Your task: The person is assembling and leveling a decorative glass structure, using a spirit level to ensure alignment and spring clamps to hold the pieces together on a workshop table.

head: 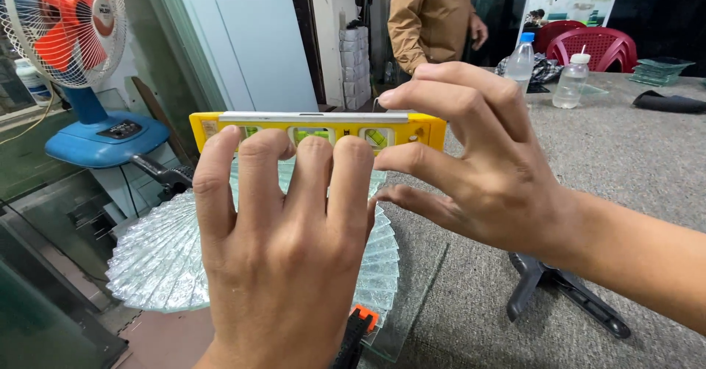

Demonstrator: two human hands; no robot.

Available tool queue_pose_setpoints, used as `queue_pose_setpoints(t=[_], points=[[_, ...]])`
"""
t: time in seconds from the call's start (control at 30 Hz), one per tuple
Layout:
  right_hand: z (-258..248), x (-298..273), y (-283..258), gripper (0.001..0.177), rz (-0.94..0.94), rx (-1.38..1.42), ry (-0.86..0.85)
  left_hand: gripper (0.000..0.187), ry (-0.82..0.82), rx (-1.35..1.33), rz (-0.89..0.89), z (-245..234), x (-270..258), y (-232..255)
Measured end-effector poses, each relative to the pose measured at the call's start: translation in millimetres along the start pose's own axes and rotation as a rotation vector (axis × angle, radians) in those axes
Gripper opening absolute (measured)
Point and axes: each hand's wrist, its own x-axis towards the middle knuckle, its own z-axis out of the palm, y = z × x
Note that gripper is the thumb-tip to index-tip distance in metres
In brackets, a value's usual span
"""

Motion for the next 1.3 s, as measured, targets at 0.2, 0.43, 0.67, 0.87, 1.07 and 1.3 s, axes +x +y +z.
queue_pose_setpoints(t=[0.2,0.43,0.67,0.87,1.07,1.3], points=[[13,-4,-3,0.033,-0.060,-0.010,0.009,0.026,0.000,-0.062,0.026,1,-3,-2],[23,2,9,0.015,-0.072,0.132,0.045,0.033,0.008,-0.123,0.067,6,0,-3],[25,-12,23,0.011,-0.037,0.114,0.057,0.126,-0.132,0.008,0.065,-20,-11,-27],[22,-12,35,0.011,0.044,0.099,0.051,0.081,-0.003,-0.151,-0.075,-29,-31,-73],[-4,6,28,0.004,0.123,0.059,0.032,0.077,-0.069,-0.361,-0.336,-21,-54,-114],[-5,3,13,0.015,0.253,0.150,-0.039,0.017,-0.251,-0.801,-0.361,14,-46,-158]])
